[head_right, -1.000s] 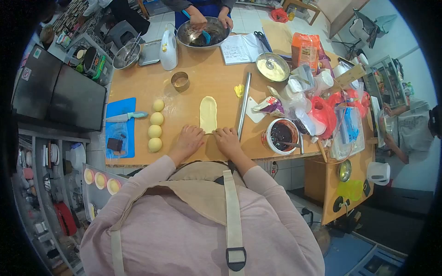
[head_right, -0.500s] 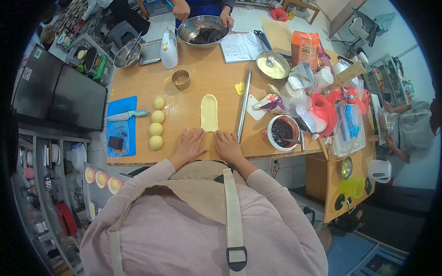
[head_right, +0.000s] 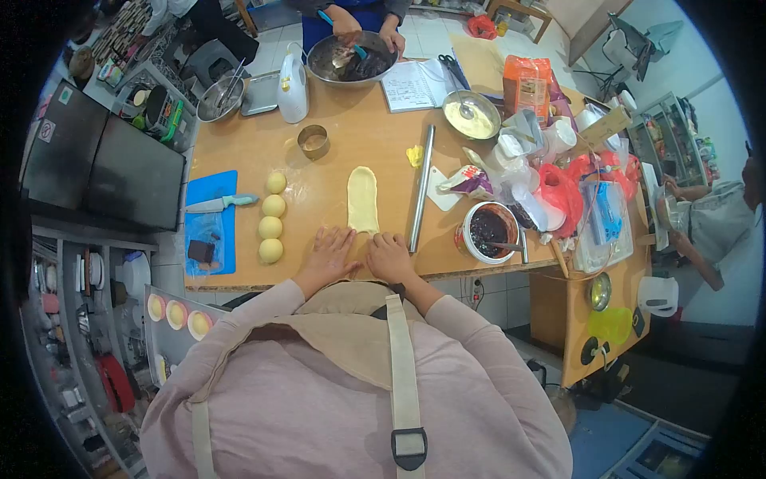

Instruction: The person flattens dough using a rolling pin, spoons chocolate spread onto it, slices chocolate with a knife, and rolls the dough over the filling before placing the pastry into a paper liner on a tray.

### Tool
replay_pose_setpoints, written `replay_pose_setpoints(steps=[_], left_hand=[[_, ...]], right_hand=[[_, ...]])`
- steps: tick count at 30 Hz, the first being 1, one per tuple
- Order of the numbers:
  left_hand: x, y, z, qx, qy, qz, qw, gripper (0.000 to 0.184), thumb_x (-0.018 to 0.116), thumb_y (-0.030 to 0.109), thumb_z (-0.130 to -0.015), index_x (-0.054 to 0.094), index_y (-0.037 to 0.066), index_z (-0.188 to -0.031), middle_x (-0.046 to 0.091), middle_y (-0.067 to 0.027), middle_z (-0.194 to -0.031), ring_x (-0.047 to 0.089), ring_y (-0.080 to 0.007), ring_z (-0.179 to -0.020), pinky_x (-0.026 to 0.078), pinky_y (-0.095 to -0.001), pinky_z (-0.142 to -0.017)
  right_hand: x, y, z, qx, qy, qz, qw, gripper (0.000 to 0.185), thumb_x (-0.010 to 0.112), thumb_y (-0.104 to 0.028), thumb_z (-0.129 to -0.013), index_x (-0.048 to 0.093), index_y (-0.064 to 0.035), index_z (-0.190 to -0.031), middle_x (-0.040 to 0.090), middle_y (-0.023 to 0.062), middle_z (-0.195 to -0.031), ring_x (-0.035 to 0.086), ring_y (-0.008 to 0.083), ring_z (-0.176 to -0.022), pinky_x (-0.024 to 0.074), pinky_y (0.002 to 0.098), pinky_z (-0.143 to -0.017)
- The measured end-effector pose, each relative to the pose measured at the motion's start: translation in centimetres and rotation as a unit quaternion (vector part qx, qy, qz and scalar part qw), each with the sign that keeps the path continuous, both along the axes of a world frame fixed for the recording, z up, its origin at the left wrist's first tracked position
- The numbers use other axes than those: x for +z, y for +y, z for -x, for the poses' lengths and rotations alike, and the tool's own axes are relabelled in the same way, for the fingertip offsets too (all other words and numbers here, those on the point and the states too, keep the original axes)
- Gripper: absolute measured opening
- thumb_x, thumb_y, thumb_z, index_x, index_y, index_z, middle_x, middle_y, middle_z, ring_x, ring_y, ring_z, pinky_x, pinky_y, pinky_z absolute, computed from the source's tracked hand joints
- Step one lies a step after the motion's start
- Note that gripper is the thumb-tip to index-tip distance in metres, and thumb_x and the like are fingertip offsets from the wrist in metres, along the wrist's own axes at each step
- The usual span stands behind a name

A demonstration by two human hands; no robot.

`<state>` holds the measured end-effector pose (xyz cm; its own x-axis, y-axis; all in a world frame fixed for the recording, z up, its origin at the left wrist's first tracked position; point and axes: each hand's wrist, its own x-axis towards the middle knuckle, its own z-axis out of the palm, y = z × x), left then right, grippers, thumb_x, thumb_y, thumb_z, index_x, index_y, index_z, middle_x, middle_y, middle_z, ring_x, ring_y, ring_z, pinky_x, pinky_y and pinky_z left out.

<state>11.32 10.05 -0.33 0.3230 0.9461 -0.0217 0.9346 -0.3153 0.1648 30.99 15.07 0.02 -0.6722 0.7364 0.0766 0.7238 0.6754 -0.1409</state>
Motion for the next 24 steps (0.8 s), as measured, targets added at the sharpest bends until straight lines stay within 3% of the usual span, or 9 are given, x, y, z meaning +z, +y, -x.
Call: replay_pose_setpoints(steps=[2,5,8,11,17,20,23,24], left_hand=[[-0.5,0.1,0.1,-0.004,0.005,-0.002,1.000,0.078,0.055,0.053,-0.087,0.037,0.005,-0.145,0.039,-0.0085,-0.148,0.032,-0.0283,-0.138,0.006,-0.0529,-0.116],[-0.3,0.1,0.1,-0.006,0.008,0.013,1.000,0.077,0.057,0.051,-0.086,0.038,0.005,-0.145,0.039,-0.0082,-0.147,0.032,-0.0284,-0.138,0.006,-0.0532,-0.116],[-0.3,0.3,0.2,-0.004,-0.004,0.005,1.000,0.076,0.059,0.048,-0.085,0.039,0.005,-0.144,0.040,-0.0082,-0.147,0.032,-0.0284,-0.138,0.007,-0.0535,-0.116],[-0.2,0.2,0.2,-0.004,-0.011,0.016,1.000,0.077,0.062,0.046,-0.083,0.039,0.005,-0.144,0.040,-0.0082,-0.148,0.032,-0.0280,-0.138,0.006,-0.0535,-0.116],[0.0,0.0,0.2,-0.004,-0.020,0.019,1.000,0.084,0.070,0.039,-0.076,0.035,0.007,-0.146,0.039,-0.0086,-0.147,0.032,-0.0277,-0.138,0.006,-0.0527,-0.117],[-0.2,0.0,0.3,-0.005,-0.029,0.023,0.999,0.087,0.071,0.038,-0.075,0.034,0.006,-0.147,0.039,-0.0090,-0.147,0.032,-0.0277,-0.138,0.006,-0.0526,-0.117],[-0.6,-0.1,0.4,-0.013,-0.013,0.012,1.000,0.086,0.070,0.040,-0.076,0.035,0.006,-0.146,0.039,-0.0088,-0.148,0.032,-0.0275,-0.139,0.005,-0.0526,-0.117],[-0.5,-0.2,0.4,-0.013,0.000,0.012,1.000,0.084,0.068,0.042,-0.077,0.036,0.006,-0.146,0.039,-0.0087,-0.148,0.032,-0.0272,-0.139,0.005,-0.0527,-0.117]], right_hand=[[1.0,0.1,0.4,-0.005,0.018,0.021,1.000,0.040,0.063,-0.029,-0.082,0.063,-0.0055,-0.114,0.060,0.0049,-0.105,0.055,0.0205,-0.100,0.0388,0.0399,-0.085],[0.5,0.5,1.1,-0.004,0.036,-0.047,0.998,0.038,0.063,-0.029,-0.081,0.064,-0.0060,-0.111,0.060,0.0041,-0.102,0.055,0.0202,-0.098,0.0383,0.0392,-0.083],[-1.5,0.0,1.1,0.012,-0.002,-0.064,0.998,0.037,0.062,-0.029,-0.081,0.064,-0.0064,-0.110,0.060,0.0036,-0.101,0.055,0.0198,-0.096,0.0377,0.0384,-0.082],[-0.3,0.0,1.0,0.031,-0.055,0.020,0.998,0.037,0.061,-0.028,-0.082,0.063,-0.0065,-0.111,0.060,0.0036,-0.102,0.055,0.0195,-0.096,0.0377,0.0378,-0.082],[-0.6,0.4,2.1,0.015,0.015,-0.033,0.999,0.032,0.062,-0.028,-0.080,0.064,-0.0082,-0.105,0.060,0.0037,-0.100,0.055,0.0193,-0.096,0.0375,0.0375,-0.083],[-0.9,0.0,1.8,0.039,-0.018,-0.022,0.999,0.035,0.063,-0.029,-0.080,0.064,-0.0079,-0.107,0.059,0.0043,-0.104,0.054,0.0191,-0.098,0.0373,0.0375,-0.083],[-0.2,0.2,1.6,0.045,-0.040,0.072,0.996,0.036,0.062,-0.030,-0.080,0.063,-0.0083,-0.109,0.058,0.0042,-0.108,0.054,0.0189,-0.099,0.0373,0.0372,-0.083],[-0.4,0.3,1.6,0.040,-0.009,0.033,0.999,0.036,0.062,-0.030,-0.080,0.063,-0.0087,-0.109,0.058,0.0038,-0.107,0.054,0.0187,-0.099,0.0373,0.0372,-0.083]])
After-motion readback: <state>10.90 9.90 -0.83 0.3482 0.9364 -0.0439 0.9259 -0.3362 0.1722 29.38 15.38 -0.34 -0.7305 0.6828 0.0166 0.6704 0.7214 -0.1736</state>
